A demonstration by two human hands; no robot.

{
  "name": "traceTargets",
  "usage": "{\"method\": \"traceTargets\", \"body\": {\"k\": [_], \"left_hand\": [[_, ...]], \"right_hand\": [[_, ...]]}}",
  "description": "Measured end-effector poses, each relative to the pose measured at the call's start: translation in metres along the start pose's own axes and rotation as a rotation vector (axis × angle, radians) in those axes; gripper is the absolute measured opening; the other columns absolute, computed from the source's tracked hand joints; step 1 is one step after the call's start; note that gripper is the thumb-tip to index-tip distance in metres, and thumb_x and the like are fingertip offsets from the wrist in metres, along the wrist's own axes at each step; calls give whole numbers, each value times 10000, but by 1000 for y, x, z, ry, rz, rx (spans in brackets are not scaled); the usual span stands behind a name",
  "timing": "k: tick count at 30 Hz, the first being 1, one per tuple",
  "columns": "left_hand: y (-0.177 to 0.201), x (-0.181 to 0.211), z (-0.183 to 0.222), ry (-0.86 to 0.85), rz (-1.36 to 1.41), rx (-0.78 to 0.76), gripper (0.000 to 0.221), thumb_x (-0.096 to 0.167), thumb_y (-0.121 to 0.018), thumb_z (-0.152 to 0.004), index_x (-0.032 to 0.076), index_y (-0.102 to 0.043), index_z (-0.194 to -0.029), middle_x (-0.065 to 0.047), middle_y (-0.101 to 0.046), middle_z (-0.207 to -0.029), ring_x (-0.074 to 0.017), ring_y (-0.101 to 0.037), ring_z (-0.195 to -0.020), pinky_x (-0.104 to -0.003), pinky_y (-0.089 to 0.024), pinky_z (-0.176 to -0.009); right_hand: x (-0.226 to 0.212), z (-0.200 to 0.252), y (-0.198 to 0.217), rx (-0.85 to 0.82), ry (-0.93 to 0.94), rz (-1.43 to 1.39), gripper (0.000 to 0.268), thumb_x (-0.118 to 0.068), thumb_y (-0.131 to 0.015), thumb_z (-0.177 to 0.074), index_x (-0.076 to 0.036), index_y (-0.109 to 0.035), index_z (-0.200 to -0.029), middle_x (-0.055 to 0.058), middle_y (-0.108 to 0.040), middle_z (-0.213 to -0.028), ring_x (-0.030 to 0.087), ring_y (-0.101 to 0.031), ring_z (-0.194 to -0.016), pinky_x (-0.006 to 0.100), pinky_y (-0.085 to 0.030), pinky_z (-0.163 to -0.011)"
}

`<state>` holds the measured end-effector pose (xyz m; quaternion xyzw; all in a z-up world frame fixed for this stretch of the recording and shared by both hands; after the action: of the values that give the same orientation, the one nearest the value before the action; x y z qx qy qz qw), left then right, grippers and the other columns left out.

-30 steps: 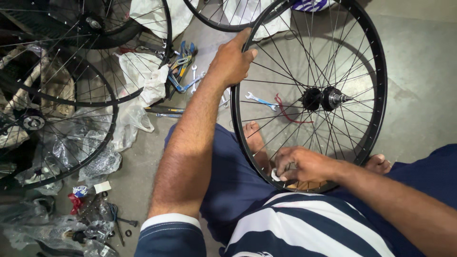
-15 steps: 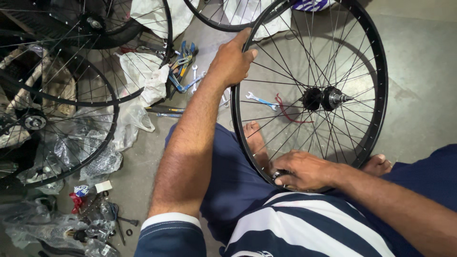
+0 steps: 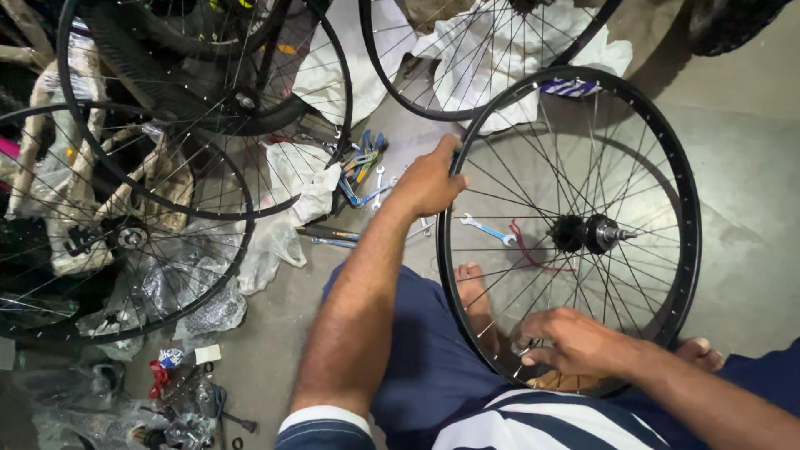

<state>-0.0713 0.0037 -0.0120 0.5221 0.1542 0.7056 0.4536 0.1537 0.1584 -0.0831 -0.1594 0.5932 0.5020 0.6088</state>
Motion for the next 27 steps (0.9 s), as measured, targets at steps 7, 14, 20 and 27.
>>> {"method": "traceTargets", "body": {"k": [7,14,20,27], "left_hand": [[-3,-17,5,-104,-154,26,632,213,-765,-793,80,-429,-1311,-270,-716,-970,-472,-686,-995,-527,-521,-872],[-3,-26,9,-65,-226,1,669,187,-795,-714,57,-434,-1262,-280,-690,-1034,-480,-636,-1078,-536,-499,-918],[-5,-27,3,-94,-236,9,641,199,-803,-715,59,-450,-1231,-266,-693,-1066,-474,-637,-1078,-537,-505,-911],[-11,-27,-8,-56,-227,36,538,202,-735,-822,54,-449,-1252,-284,-700,-1115,-493,-647,-1089,-553,-497,-939]], "right_hand": [[-34,-4,57,563,205,90,285,-201,-782,-814,-63,-710,-1052,97,-756,-1086,310,-725,-1012,397,-573,-839],[-34,-35,47,654,185,149,263,-228,-791,-811,-61,-733,-1005,101,-749,-1082,335,-724,-933,422,-571,-797],[-18,-67,33,455,-79,-318,205,-236,-745,-879,-101,-772,-1031,65,-803,-995,246,-779,-868,374,-614,-796],[-14,-57,42,476,-14,-327,211,-182,-833,-763,-47,-745,-899,80,-822,-915,216,-784,-855,366,-583,-797]]}}
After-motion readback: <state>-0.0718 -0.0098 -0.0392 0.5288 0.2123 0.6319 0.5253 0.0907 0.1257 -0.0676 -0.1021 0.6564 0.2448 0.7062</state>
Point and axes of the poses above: each hand's wrist, its own z-axis away from the middle knuckle, its own y-axis out of the back of the hand, x = y × z, the point moved 8 cm from there along -z, towards the middle knuckle
